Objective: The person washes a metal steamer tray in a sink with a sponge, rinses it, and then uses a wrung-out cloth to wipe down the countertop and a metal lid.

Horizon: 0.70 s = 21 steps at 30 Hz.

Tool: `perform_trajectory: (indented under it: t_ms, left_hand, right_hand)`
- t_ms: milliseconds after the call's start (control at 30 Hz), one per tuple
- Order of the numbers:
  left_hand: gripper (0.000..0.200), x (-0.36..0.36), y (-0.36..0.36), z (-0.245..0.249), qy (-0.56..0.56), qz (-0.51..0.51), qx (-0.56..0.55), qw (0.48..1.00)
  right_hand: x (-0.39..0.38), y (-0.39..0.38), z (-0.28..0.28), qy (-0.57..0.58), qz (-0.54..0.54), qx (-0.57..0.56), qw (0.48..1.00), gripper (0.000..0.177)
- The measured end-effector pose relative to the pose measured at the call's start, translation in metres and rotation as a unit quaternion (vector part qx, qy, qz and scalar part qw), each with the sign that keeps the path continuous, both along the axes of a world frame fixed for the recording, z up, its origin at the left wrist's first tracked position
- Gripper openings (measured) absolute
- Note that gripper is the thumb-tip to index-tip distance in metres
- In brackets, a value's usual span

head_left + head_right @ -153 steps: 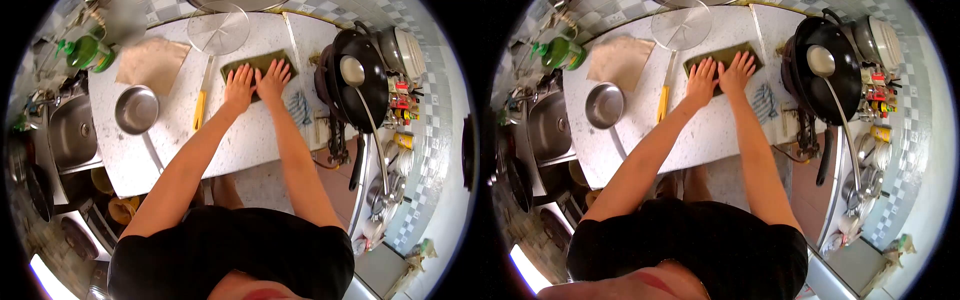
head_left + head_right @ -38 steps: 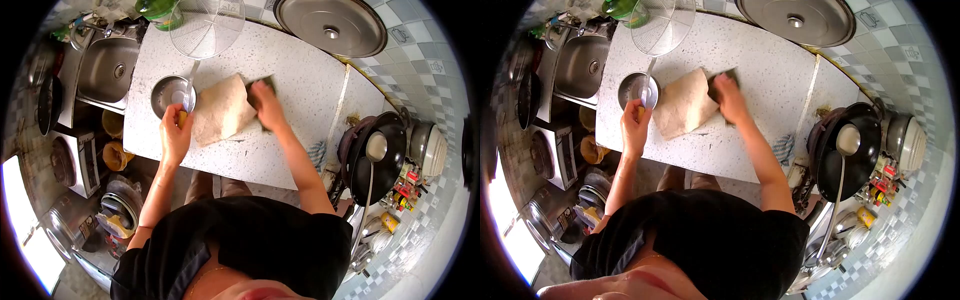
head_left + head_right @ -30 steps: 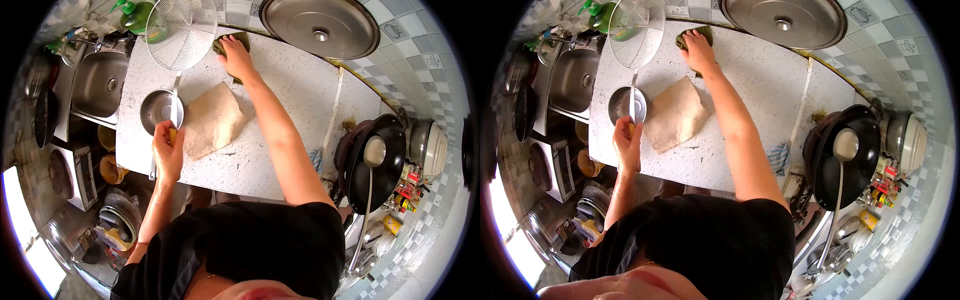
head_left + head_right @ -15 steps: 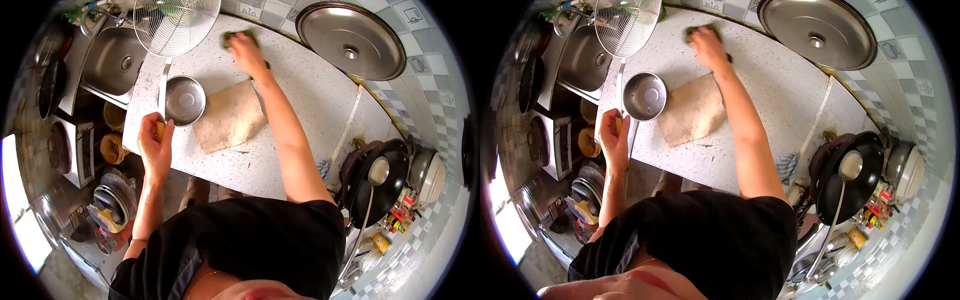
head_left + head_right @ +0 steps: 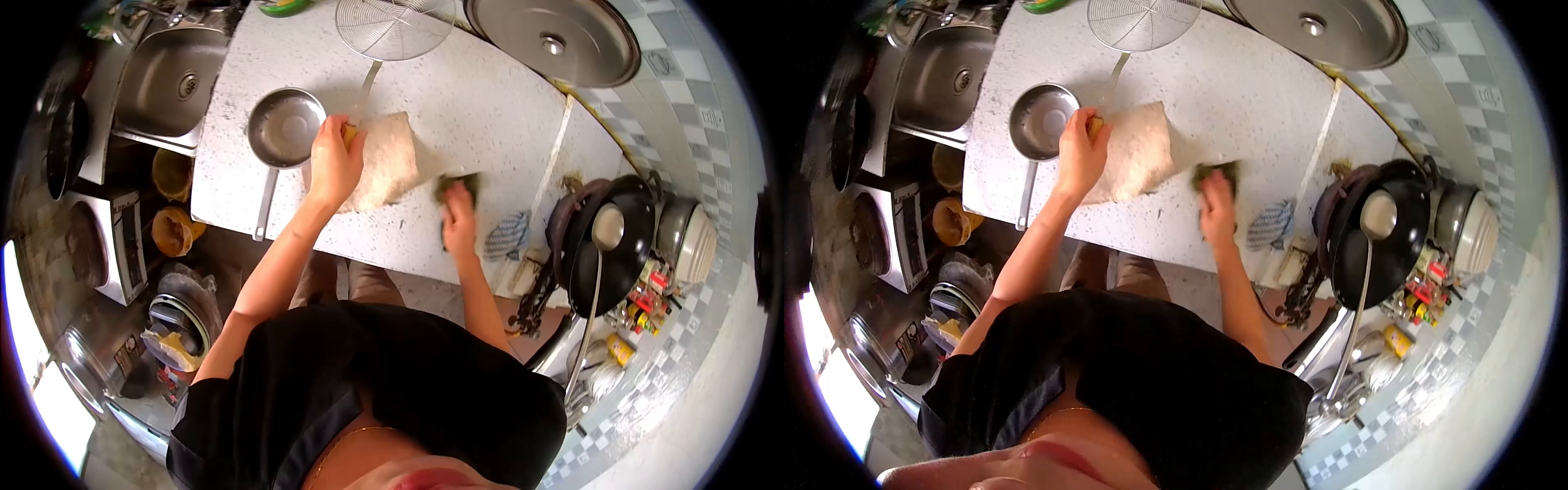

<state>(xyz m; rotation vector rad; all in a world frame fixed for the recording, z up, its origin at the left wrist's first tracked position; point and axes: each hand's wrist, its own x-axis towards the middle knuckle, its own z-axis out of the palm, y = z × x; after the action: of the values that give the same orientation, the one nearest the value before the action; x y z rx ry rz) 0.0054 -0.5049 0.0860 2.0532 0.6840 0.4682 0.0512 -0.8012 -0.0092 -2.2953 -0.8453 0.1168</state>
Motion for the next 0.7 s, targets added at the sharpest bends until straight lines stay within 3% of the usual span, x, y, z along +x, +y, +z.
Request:
perform_trajectory:
  t_ms: [33, 100, 167, 233, 300, 367, 433, 500, 533, 567, 633, 667, 700]
  left_hand:
    - [0.028, 0.005, -0.005, -0.012, 0.003, -0.011, 0.019, 1.0]
    - [0.03, 0.01, -0.016, -0.037, 0.015, -0.027, 0.032, 0.999]
    - [0.035, 0.02, -0.018, -0.061, 0.007, -0.028, 0.082, 0.996]
    - [0.038, 0.033, -0.019, -0.072, 0.031, -0.022, 0.081, 0.996]
    - [0.042, 0.035, -0.028, -0.062, 0.052, -0.022, 0.081, 0.995]
    - [0.051, 0.03, -0.038, -0.037, 0.014, -0.006, 0.323, 0.946]
    - [0.054, 0.008, -0.053, -0.048, 0.069, -0.055, 0.292, 0.952]
    - [0.054, -0.016, -0.056, -0.065, 0.166, -0.284, 0.203, 0.922]
    - [0.038, -0.019, -0.055, -0.081, 0.069, -0.253, 0.278, 0.924]
    - [0.038, -0.017, -0.05, -0.09, 0.069, -0.255, 0.279, 0.923]
    - [0.019, -0.008, -0.039, -0.106, -0.047, -0.153, 0.075, 0.984]
    - [0.01, -0.005, -0.033, -0.091, -0.072, -0.077, 0.043, 0.994]
    - [0.015, -0.006, -0.023, -0.065, 0.007, -0.056, -0.032, 0.998]
  right_hand:
    - [-0.012, -0.002, 0.018, 0.039, 0.099, -0.029, 0.994, 0.033]
    - [0.006, -0.013, 0.022, 0.046, 0.151, -0.038, 0.987, 0.032]
    - [0.042, -0.014, 0.001, -0.015, -0.041, 0.004, 0.999, 0.033]
    - [0.084, 0.003, -0.007, -0.101, -0.213, 0.003, 0.972, 0.033]
    - [0.098, 0.016, -0.016, -0.161, -0.172, -0.014, 0.972, 0.037]
    - [0.065, 0.018, -0.004, -0.067, -0.02, 0.033, 0.997, 0.038]
    - [0.032, 0.004, 0.02, -0.018, 0.116, -0.03, 0.993, 0.039]
    - [0.029, -0.018, 0.005, -0.033, 0.03, -0.035, 0.998, 0.041]
    - [0.032, -0.017, -0.001, -0.064, -0.081, 0.005, 0.995, 0.044]
    - [0.048, -0.015, -0.007, -0.109, -0.116, -0.014, 0.987, 0.046]
    - [0.085, 0.01, -0.025, -0.141, -0.214, -0.021, 0.966, 0.043]
    - [0.096, 0.031, -0.023, -0.139, -0.183, 0.013, 0.973, 0.041]
    - [0.095, 0.052, -0.02, -0.135, -0.152, 0.047, 0.978, 0.038]
